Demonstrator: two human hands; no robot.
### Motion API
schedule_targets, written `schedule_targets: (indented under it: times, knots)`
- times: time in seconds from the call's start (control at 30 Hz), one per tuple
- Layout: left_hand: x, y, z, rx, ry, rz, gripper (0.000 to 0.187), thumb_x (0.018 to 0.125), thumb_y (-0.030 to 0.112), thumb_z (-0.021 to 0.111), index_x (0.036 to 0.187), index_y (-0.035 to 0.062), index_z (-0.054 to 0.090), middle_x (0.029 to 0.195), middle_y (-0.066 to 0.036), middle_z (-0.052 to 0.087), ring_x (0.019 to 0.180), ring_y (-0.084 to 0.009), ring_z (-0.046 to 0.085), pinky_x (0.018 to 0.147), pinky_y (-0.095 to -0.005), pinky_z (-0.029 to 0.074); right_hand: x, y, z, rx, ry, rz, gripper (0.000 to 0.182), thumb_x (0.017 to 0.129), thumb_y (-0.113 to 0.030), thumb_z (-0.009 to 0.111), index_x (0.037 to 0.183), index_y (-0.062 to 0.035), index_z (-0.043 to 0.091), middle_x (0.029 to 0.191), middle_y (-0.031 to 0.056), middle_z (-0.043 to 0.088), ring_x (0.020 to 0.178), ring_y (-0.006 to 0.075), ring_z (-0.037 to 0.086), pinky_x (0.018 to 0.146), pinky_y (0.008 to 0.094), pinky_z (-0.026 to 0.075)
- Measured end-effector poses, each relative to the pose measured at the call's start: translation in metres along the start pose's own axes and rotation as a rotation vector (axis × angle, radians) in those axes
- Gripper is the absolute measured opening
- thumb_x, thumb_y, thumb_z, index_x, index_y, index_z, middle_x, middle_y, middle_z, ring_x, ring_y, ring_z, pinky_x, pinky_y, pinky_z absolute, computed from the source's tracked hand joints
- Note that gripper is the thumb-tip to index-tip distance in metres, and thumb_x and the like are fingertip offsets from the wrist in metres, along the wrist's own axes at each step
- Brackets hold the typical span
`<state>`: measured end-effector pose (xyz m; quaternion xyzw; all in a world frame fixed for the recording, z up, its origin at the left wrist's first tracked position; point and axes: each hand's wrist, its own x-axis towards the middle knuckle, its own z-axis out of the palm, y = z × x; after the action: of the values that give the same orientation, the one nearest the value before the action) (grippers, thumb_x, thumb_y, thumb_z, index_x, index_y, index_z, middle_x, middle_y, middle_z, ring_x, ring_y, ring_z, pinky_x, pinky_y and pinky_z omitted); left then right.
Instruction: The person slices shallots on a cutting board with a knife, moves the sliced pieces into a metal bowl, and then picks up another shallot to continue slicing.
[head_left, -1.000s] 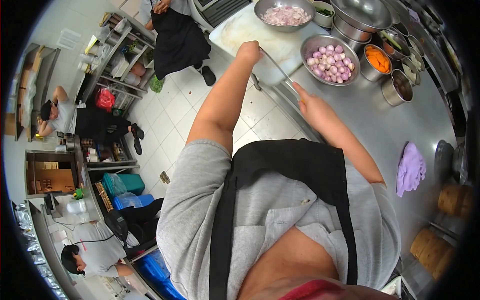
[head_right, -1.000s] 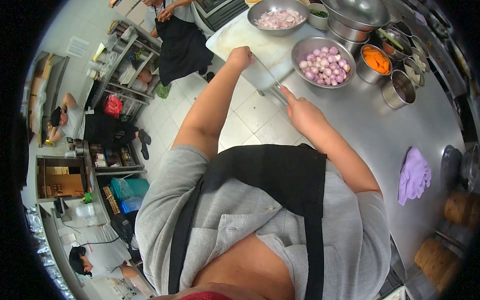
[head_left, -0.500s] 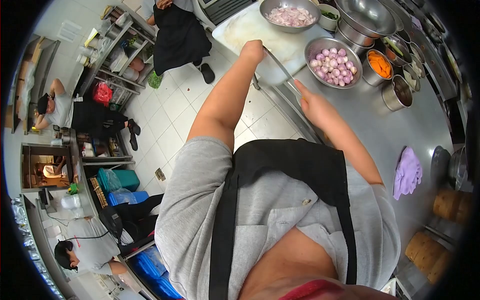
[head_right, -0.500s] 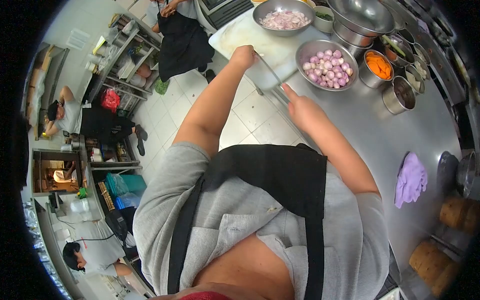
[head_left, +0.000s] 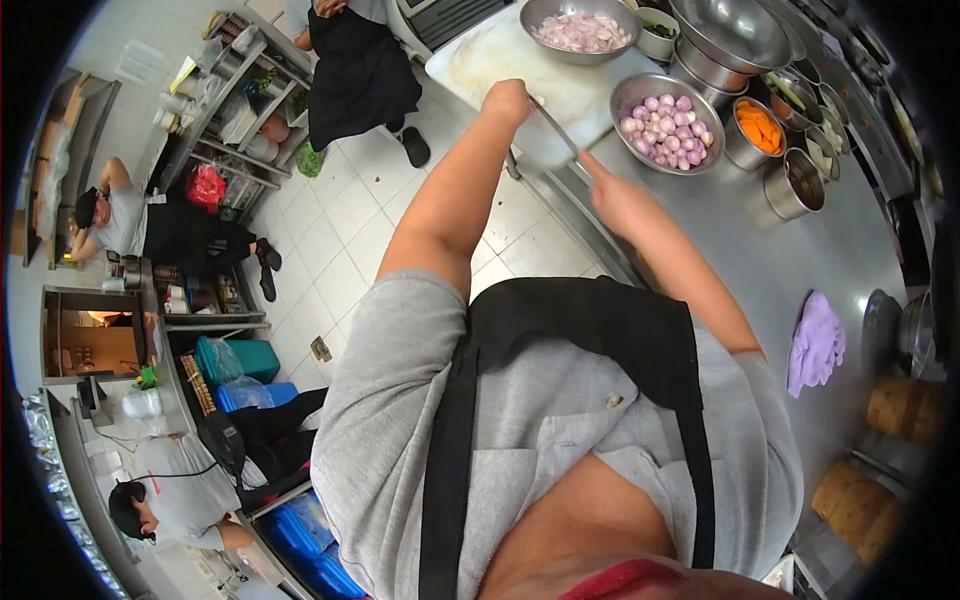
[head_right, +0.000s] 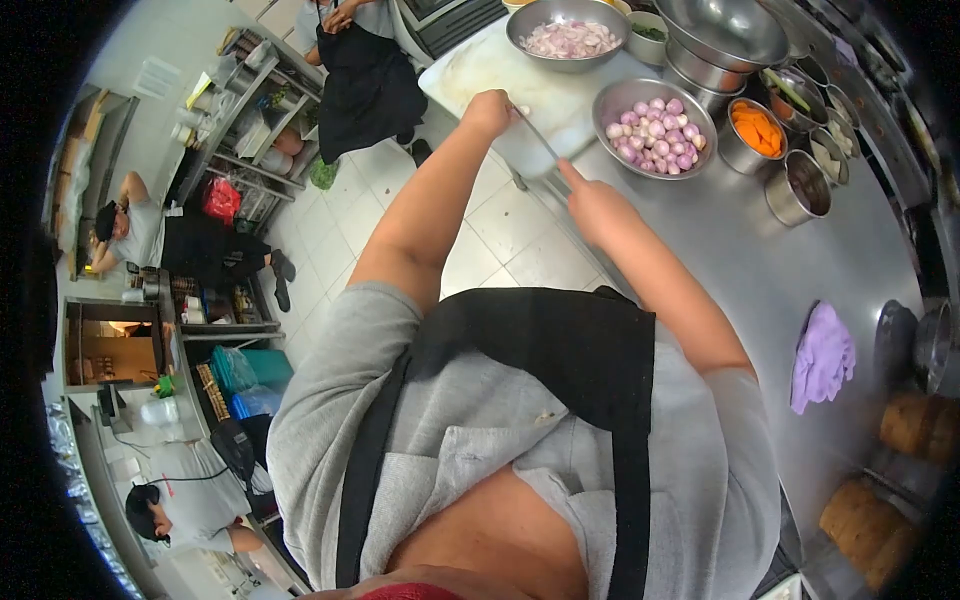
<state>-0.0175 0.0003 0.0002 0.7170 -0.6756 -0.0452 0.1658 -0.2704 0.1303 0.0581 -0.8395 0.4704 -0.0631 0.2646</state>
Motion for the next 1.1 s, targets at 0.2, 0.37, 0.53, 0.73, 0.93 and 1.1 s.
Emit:
schedule_targets:
  times: [0.2,0.37,0.53,0.73,0.93,1.1]
  knots:
    - [-0.003,0.004,-0.009,-0.015,0.005,-0.030,0.022,0.069,0.023,0.072,0.080,0.0043,0.067,0.082,-0.017,0.066,0.079,-0.0314,0.063,0.072,-0.0378,0.050,0.007,0.006,0.001,0.066,0.066,-0.073,0.057,0.087,-0.013,0.047,0.141,-0.0183,0.031,0.072,0.0250,0.058,0.065,0.0381,0.057,0.064,0.0454,0.045]
    - [-0.002,0.001,-0.002,0.021,0.011,-0.039,0.024,0.068,0.024,0.073,0.080,0.0046,0.067,0.084,-0.017,0.066,0.080,-0.0309,0.064,0.073,-0.0373,0.050,-0.010,0.001,-0.006,0.021,0.022,-0.056,0.058,0.087,-0.013,0.047,0.142,-0.0189,0.028,0.072,0.0247,0.058,0.065,0.0381,0.057,0.064,0.0459,0.045]
    - [-0.005,0.006,-0.013,-0.046,-0.071,-0.077,0.024,0.068,0.024,0.074,0.082,0.0052,0.069,0.082,-0.017,0.066,0.080,-0.0303,0.064,0.073,-0.0365,0.050,0.028,0.002,0.007,-0.038,-0.007,-0.057,0.058,0.088,-0.013,0.044,0.143,-0.0171,0.026,0.076,0.0231,0.060,0.068,0.0353,0.059,0.065,0.0442,0.046]
    - [0.003,0.000,0.000,0.021,-0.043,-0.076,0.025,0.068,0.025,0.074,0.084,0.0064,0.071,0.080,-0.016,0.067,0.079,-0.0304,0.065,0.072,-0.0361,0.050,0.030,0.002,0.006,-0.015,-0.026,-0.024,0.060,0.087,-0.014,0.044,0.143,-0.0193,0.025,0.076,0.0224,0.060,0.066,0.0341,0.059,0.064,0.0439,0.046]
    - [0.005,0.000,-0.001,0.028,-0.040,-0.078,0.021,0.072,0.019,0.068,0.085,0.0025,0.069,0.088,-0.020,0.065,0.088,-0.0329,0.062,0.077,-0.0385,0.050,0.012,0.008,0.007,0.017,0.004,-0.048,0.059,0.088,-0.014,0.046,0.143,-0.0207,0.025,0.069,0.0216,0.057,0.061,0.0345,0.056,0.060,0.0443,0.044]
    - [-0.010,0.012,-0.017,-0.028,-0.067,-0.078,0.017,0.071,0.019,0.069,0.080,0.0051,0.070,0.085,-0.019,0.065,0.084,-0.0328,0.063,0.076,-0.0386,0.050,-0.020,0.008,0.000,0.021,0.077,-0.099,0.060,0.087,-0.013,0.047,0.142,-0.0207,0.027,0.067,0.0224,0.055,0.059,0.0357,0.054,0.059,0.0449,0.043]
